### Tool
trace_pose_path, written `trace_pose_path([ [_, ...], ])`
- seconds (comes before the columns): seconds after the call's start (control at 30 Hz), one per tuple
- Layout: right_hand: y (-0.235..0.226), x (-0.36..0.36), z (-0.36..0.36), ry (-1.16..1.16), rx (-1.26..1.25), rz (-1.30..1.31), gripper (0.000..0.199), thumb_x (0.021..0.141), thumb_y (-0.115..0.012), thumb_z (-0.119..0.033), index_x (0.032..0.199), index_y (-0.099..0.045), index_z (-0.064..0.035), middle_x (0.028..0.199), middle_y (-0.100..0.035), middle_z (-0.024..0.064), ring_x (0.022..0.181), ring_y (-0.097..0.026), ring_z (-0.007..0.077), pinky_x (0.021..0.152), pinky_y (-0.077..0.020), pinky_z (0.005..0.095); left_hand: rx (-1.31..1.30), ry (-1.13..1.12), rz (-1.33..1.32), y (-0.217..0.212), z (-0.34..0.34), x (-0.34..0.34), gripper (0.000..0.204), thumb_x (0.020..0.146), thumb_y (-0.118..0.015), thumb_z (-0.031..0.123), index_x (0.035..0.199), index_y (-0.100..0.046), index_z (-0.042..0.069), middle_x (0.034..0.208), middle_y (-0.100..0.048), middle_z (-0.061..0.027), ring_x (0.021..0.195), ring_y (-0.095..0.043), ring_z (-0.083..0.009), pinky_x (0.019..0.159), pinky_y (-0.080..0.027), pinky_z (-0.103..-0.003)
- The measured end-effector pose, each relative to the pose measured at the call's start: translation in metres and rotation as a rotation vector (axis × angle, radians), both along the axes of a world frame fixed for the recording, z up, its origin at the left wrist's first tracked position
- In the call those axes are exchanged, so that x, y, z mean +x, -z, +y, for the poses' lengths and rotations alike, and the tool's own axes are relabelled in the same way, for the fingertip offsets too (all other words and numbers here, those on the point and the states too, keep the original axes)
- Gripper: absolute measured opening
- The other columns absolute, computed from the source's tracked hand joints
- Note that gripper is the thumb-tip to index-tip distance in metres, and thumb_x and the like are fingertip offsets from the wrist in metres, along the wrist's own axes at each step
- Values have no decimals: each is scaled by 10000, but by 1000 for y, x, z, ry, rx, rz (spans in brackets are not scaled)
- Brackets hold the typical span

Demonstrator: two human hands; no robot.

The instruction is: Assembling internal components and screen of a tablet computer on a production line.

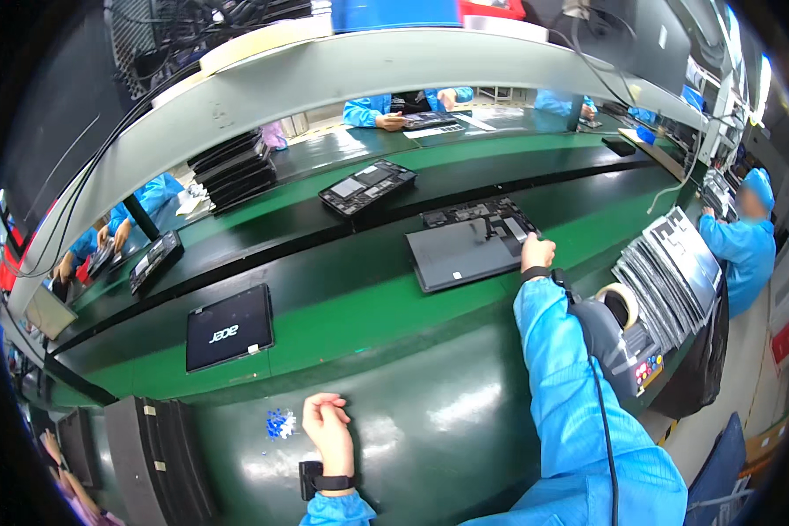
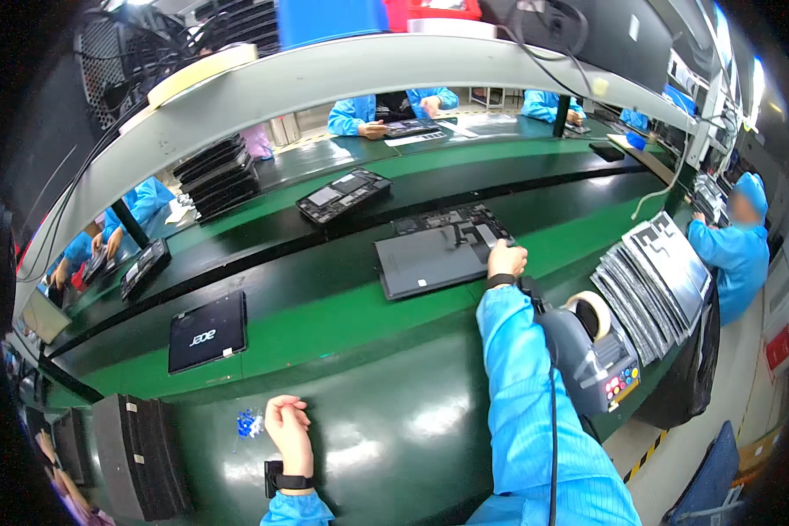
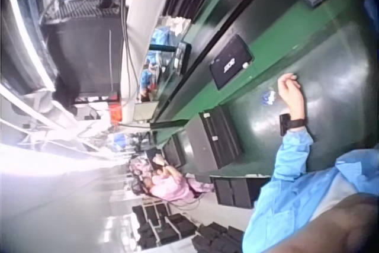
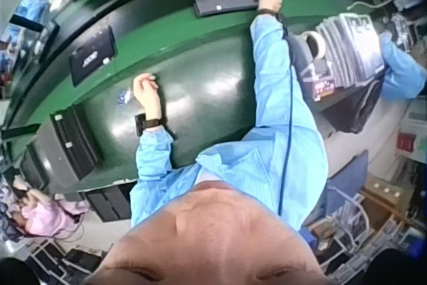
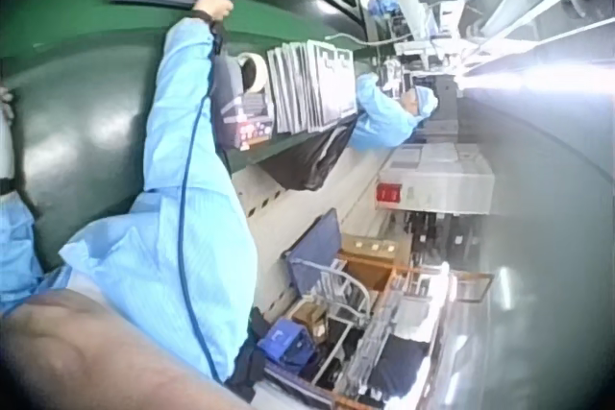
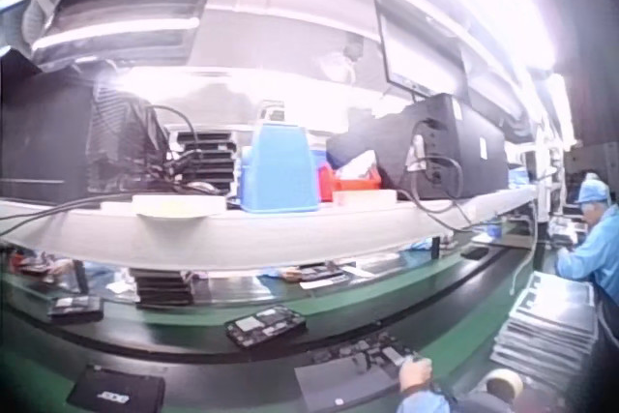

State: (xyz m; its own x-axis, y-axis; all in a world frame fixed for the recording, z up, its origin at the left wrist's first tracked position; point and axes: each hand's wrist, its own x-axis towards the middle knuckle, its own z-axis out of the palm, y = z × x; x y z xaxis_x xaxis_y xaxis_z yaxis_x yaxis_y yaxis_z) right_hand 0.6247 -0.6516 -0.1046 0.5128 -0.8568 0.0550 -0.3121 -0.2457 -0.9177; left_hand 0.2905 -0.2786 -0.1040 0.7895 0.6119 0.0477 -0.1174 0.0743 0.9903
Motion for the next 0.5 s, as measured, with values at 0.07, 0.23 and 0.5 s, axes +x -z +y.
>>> trace_pose_path([
  [0.07,15,28,-17,-28,-97,84,595,738,-627,-387,1085,-553,90,1109,-596,296,1065,-569,423,936,-444,457,-26,23,-12,-3,-1,0,163,925,-403,1,883,-559,24,756,-602,-70,540,-469,-63,505,-392,-206],
  [0.23,30,62,-48,-348,-36,21,609,725,-724,-433,951,-645,127,1022,-647,274,995,-618,384,855,-464,401,-89,24,12,1,5,4,166,933,-406,1,879,-561,27,766,-609,-75,555,-479,-65,517,-400,-210],
  [0.5,-15,20,3,-532,651,-67,413,808,-714,-321,1087,-619,-32,1047,-640,120,958,-603,297,842,-453,533,-93,26,-22,-2,6,2,158,943,-415,11,883,-560,28,763,-607,-60,559,-483,-62,518,-411,-209],
])
